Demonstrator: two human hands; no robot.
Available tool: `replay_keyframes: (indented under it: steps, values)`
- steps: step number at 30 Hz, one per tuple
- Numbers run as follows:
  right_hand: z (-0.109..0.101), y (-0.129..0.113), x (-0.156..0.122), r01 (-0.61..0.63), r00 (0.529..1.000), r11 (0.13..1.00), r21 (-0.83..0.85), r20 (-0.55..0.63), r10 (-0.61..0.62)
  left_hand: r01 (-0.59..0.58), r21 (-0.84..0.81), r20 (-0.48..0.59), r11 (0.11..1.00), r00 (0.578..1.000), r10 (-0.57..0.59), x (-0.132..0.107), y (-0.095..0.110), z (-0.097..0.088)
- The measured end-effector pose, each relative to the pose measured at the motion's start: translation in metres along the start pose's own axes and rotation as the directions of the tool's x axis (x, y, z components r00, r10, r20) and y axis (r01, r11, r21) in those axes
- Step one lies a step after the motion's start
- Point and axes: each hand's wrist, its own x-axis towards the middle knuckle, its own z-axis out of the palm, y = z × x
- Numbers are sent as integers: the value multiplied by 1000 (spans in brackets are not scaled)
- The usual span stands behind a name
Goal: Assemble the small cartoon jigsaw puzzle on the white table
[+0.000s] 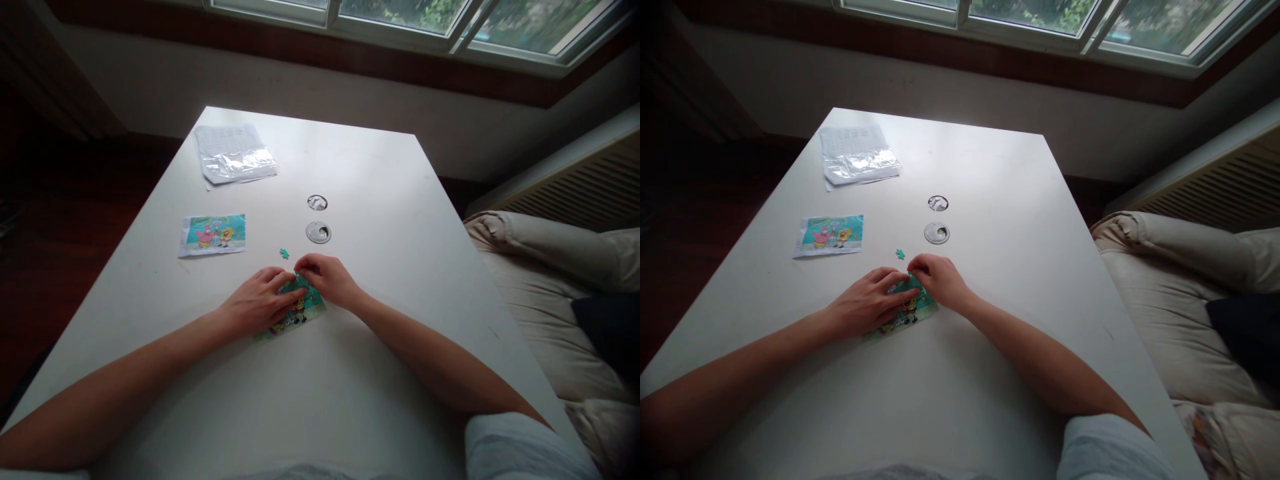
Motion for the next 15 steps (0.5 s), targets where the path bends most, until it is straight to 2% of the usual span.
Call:
replay_keyframes:
  steps: [6,10,15]
  values:
    - [-21,-2,3,-62,985,998,-16,159,63,-33,-5,-31,999,999,33,-1,-4,1]
    - [-25,3,2,-19,970,999,26,241,12,-64,-10,-27,998,998,63,-1,-6,0]
    - [-26,2,1,23,962,998,56,270,-38,-73,-21,-34,997,997,73,-1,-7,1]
